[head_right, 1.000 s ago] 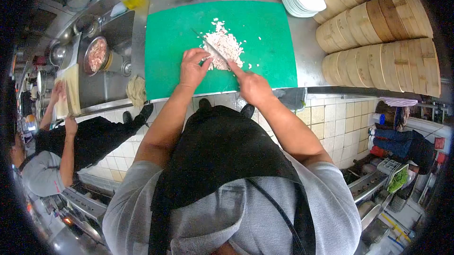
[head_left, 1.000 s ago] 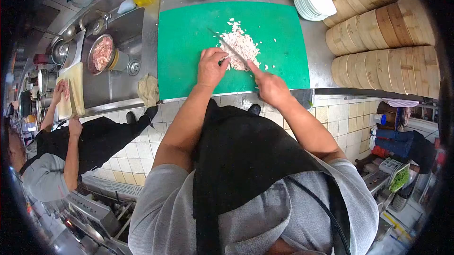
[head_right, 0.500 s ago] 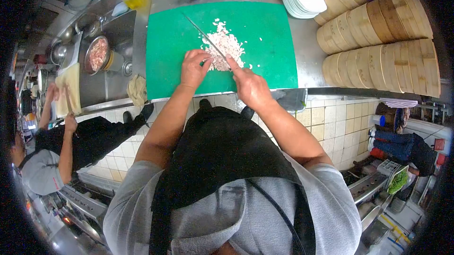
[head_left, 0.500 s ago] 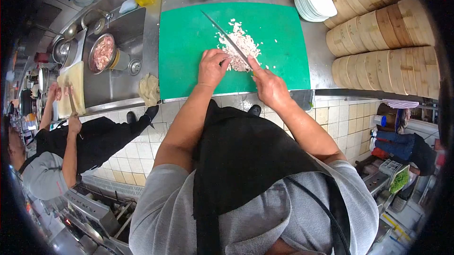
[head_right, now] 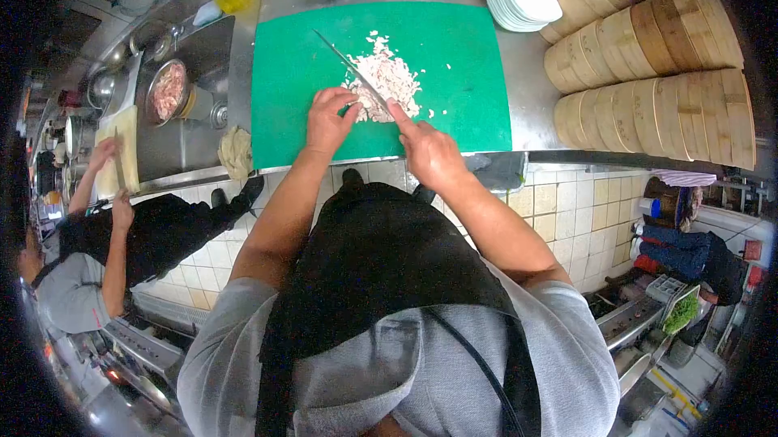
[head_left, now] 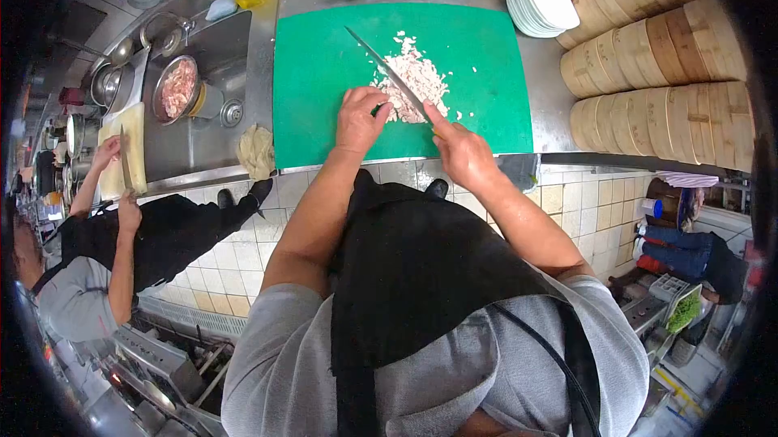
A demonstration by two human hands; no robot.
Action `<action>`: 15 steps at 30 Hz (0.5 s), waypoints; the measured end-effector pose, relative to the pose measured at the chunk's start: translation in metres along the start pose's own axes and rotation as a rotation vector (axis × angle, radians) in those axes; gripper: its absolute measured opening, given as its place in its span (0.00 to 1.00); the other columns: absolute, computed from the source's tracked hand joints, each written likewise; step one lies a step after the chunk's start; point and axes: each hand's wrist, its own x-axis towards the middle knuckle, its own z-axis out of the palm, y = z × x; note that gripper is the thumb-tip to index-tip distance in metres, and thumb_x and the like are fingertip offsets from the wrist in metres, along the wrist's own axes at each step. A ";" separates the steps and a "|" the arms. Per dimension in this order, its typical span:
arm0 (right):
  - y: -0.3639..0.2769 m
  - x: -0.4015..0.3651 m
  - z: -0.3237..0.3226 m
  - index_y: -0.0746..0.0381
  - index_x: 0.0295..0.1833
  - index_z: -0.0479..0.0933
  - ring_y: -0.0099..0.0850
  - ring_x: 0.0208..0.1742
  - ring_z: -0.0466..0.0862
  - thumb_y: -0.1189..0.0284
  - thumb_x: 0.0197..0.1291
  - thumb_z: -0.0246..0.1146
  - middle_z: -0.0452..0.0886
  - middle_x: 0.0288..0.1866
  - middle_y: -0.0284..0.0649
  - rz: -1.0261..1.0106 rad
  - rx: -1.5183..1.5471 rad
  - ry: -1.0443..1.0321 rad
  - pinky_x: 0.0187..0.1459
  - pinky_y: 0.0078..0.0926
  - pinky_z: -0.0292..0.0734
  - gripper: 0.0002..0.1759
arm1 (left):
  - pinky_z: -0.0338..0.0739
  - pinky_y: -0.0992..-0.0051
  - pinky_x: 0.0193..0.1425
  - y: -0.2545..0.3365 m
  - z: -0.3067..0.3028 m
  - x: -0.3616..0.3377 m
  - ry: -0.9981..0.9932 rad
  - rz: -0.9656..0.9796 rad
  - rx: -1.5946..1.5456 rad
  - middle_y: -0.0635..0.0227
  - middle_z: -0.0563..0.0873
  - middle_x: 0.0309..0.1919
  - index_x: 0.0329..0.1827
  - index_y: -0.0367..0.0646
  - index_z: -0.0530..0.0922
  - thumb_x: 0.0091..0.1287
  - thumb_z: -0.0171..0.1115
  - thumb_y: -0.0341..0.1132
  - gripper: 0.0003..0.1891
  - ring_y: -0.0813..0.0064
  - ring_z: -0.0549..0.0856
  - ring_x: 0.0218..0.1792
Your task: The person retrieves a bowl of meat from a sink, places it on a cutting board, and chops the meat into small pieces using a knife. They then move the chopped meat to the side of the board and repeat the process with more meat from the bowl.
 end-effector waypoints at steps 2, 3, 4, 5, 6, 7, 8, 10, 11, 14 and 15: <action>0.015 -0.001 0.014 0.43 0.84 0.59 0.56 0.43 0.87 0.75 0.68 0.63 0.86 0.43 0.54 0.019 -0.061 -0.089 0.47 0.52 0.82 0.42 | 0.82 0.63 0.53 0.001 -0.001 -0.004 -0.011 -0.014 0.009 0.66 0.88 0.43 0.39 0.45 0.89 0.55 0.78 0.28 0.09 0.59 0.85 0.47; 0.013 0.001 0.014 0.44 0.84 0.59 0.55 0.43 0.87 0.75 0.67 0.63 0.86 0.43 0.54 0.037 -0.122 -0.170 0.46 0.52 0.83 0.42 | 0.82 0.63 0.53 0.002 -0.001 -0.003 -0.012 -0.021 0.004 0.66 0.88 0.43 0.39 0.45 0.89 0.55 0.78 0.28 0.09 0.59 0.85 0.47; 0.012 0.002 0.011 0.44 0.84 0.59 0.55 0.43 0.87 0.75 0.67 0.63 0.86 0.43 0.54 0.035 -0.122 -0.168 0.46 0.52 0.83 0.42 | 0.82 0.63 0.53 0.002 -0.001 -0.001 -0.012 -0.024 -0.001 0.65 0.88 0.43 0.39 0.45 0.89 0.55 0.78 0.28 0.09 0.59 0.85 0.47; 0.011 0.005 0.006 0.43 0.84 0.59 0.55 0.43 0.87 0.75 0.68 0.63 0.86 0.44 0.55 0.026 -0.103 -0.138 0.47 0.52 0.83 0.41 | 0.82 0.63 0.53 0.001 -0.001 0.002 -0.004 -0.023 0.004 0.65 0.88 0.43 0.39 0.45 0.89 0.55 0.78 0.28 0.09 0.59 0.85 0.47; 0.007 0.002 0.004 0.42 0.84 0.59 0.55 0.44 0.88 0.74 0.69 0.62 0.86 0.45 0.56 0.028 -0.078 -0.116 0.48 0.52 0.83 0.41 | 0.83 0.63 0.53 0.001 -0.002 -0.001 -0.005 -0.024 0.000 0.65 0.88 0.43 0.39 0.45 0.89 0.55 0.78 0.28 0.09 0.59 0.85 0.47; 0.005 -0.001 0.004 0.42 0.84 0.59 0.55 0.44 0.88 0.74 0.69 0.62 0.86 0.45 0.56 0.032 -0.077 -0.116 0.48 0.52 0.83 0.41 | 0.83 0.63 0.53 0.001 -0.001 -0.002 -0.003 -0.021 -0.007 0.66 0.88 0.43 0.39 0.45 0.89 0.55 0.78 0.28 0.09 0.59 0.85 0.48; 0.004 -0.002 0.005 0.42 0.84 0.60 0.56 0.43 0.88 0.73 0.69 0.63 0.86 0.44 0.56 0.011 -0.046 -0.071 0.48 0.52 0.83 0.41 | 0.83 0.63 0.53 0.000 0.000 -0.001 -0.001 -0.019 -0.009 0.66 0.88 0.43 0.39 0.45 0.89 0.55 0.78 0.28 0.09 0.59 0.85 0.48; 0.006 -0.004 0.006 0.42 0.84 0.60 0.56 0.43 0.87 0.73 0.69 0.63 0.86 0.44 0.56 -0.007 -0.013 -0.033 0.48 0.52 0.83 0.41 | 0.83 0.63 0.54 0.001 0.000 -0.004 0.007 -0.013 0.017 0.66 0.88 0.44 0.39 0.45 0.89 0.56 0.78 0.29 0.09 0.59 0.85 0.48; 0.011 -0.003 0.008 0.42 0.84 0.60 0.56 0.42 0.87 0.73 0.68 0.63 0.86 0.43 0.55 0.006 -0.054 -0.096 0.47 0.52 0.84 0.41 | 0.83 0.63 0.54 0.002 -0.001 -0.005 0.007 -0.013 0.019 0.66 0.88 0.44 0.39 0.45 0.89 0.56 0.78 0.29 0.09 0.59 0.85 0.48; 0.003 -0.004 0.003 0.42 0.84 0.60 0.57 0.41 0.87 0.74 0.68 0.62 0.85 0.42 0.55 -0.013 -0.050 -0.090 0.46 0.53 0.84 0.41 | 0.83 0.62 0.54 0.006 -0.005 -0.009 -0.005 -0.041 -0.005 0.66 0.88 0.44 0.40 0.44 0.89 0.57 0.78 0.30 0.09 0.59 0.85 0.48; 0.000 -0.004 -0.001 0.42 0.84 0.60 0.57 0.41 0.87 0.74 0.68 0.62 0.85 0.42 0.55 -0.040 -0.012 -0.014 0.45 0.53 0.83 0.41 | 0.82 0.62 0.55 0.006 -0.006 -0.008 0.016 -0.025 -0.013 0.66 0.88 0.45 0.40 0.45 0.89 0.57 0.78 0.30 0.10 0.59 0.85 0.49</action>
